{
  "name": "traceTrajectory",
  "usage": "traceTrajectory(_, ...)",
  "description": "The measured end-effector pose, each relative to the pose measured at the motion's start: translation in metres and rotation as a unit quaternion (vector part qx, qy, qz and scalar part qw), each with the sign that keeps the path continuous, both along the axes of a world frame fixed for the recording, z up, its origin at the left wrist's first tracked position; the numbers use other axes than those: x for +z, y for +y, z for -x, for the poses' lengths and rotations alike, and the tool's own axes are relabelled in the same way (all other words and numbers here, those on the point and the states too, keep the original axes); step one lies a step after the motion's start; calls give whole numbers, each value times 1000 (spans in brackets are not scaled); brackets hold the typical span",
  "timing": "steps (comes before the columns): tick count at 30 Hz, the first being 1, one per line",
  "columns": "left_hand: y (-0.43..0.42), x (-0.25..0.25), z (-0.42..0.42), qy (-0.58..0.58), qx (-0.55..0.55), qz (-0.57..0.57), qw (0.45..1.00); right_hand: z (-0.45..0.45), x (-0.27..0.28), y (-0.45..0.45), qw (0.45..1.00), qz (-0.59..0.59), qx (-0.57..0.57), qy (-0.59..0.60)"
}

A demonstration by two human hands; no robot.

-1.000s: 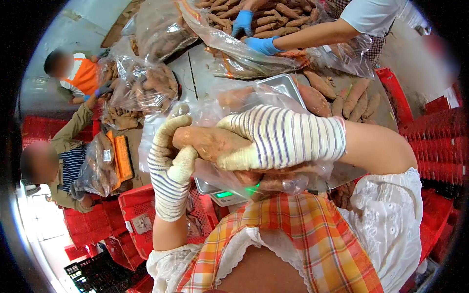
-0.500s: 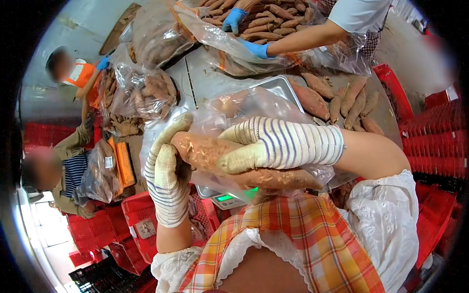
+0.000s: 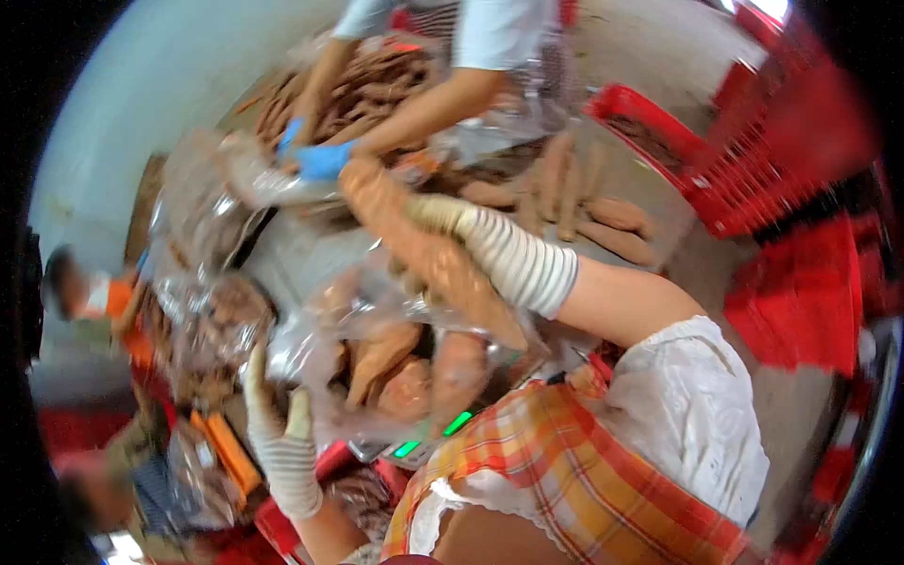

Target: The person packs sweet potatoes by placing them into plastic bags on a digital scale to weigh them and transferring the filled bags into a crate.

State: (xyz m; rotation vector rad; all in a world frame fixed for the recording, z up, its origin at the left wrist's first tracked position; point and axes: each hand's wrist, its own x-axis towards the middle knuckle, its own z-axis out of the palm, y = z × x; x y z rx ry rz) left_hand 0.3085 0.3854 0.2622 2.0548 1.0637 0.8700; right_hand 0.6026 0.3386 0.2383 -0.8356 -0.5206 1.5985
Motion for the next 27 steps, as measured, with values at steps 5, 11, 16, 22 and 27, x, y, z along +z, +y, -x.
traceTrajectory(5, -2, 20, 0, -80, 161, 81, 980, -97, -58, -63, 903, 38, -414, 107)
traceTrajectory(11, 7, 17, 31, -247, 49, 121, 960, -153, -189, -212, 673, 233, -687, 142)
traceTrajectory(16, -19, 30, -7, -256, 15, 77, 964, -151, -336, -284, 535, 288, -763, 222)
traceTrajectory(22, -32, 44, 13, -418, 44, 125, 899, -129, -152, -155, 806, 69, -587, 36)
traceTrajectory(27, -37, 39, 48, -422, -131, 209, 873, -5, 20, -80, 900, -144, -212, -353)
